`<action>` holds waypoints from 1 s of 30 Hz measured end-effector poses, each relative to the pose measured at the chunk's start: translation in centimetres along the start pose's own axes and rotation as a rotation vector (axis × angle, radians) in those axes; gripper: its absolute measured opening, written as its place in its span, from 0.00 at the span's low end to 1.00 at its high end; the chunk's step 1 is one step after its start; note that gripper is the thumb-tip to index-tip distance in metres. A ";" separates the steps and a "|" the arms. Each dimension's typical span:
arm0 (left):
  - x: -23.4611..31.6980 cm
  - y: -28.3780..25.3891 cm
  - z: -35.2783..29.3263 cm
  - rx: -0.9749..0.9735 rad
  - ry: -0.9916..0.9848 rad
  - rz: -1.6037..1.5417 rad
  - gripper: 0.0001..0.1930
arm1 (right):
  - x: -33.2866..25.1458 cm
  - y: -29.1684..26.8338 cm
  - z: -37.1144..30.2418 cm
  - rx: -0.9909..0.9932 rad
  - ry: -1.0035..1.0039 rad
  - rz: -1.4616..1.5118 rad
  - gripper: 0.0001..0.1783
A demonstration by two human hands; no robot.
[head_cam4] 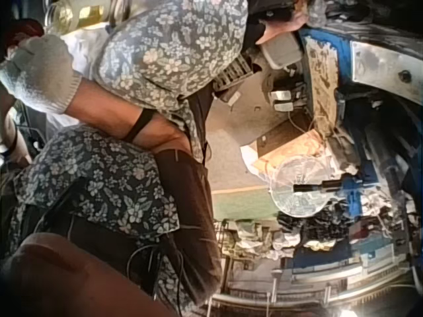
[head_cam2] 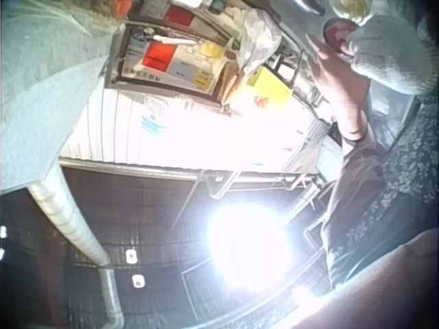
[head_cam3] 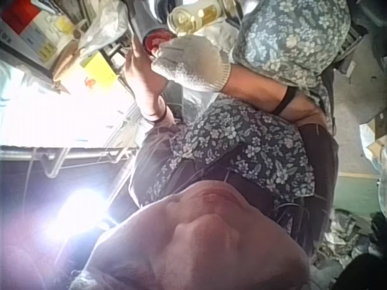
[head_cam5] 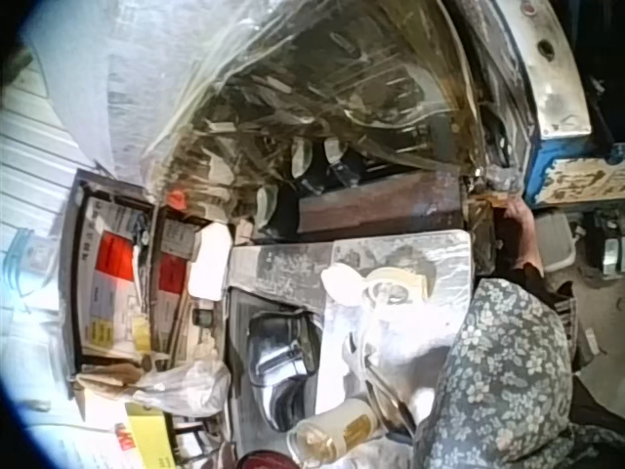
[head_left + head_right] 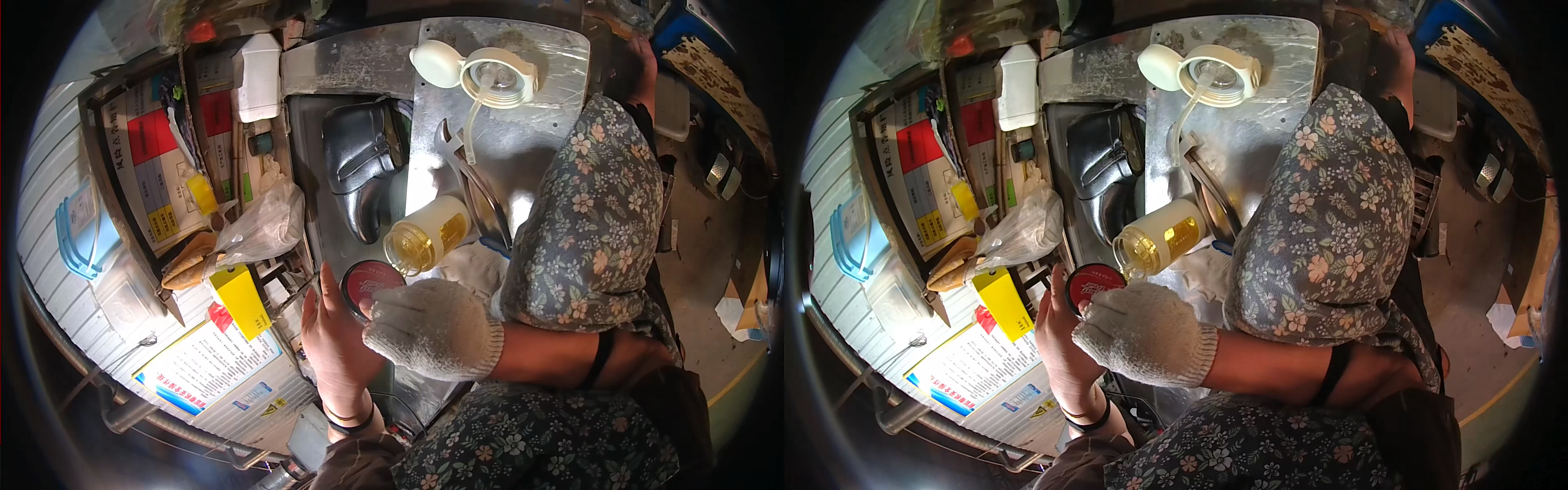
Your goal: Cleaning and assembling footwear components on an industrial production line, including applying adhesives and inspecting soles.
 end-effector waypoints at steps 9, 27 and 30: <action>0.3 -0.2 0.2 -0.013 0.008 -0.004 0.36 | 0.2 0.1 -0.1 0.012 -0.018 0.025 0.14; -0.1 0.3 0.0 -0.009 -0.014 -0.035 0.36 | 0.0 0.1 0.0 0.007 -0.011 -0.037 0.12; -0.9 1.2 -0.9 0.046 0.002 -0.050 0.34 | -0.5 0.3 -0.1 -0.078 -0.010 -0.042 0.10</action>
Point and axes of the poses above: each hand's wrist, its own z-axis towards the middle knuckle, its own y-axis out of the palm, x = y × z, the point moved 5 cm from there along z, towards the middle knuckle, and after that the axes turned 3 degrees about x, right-handed, at the moved point
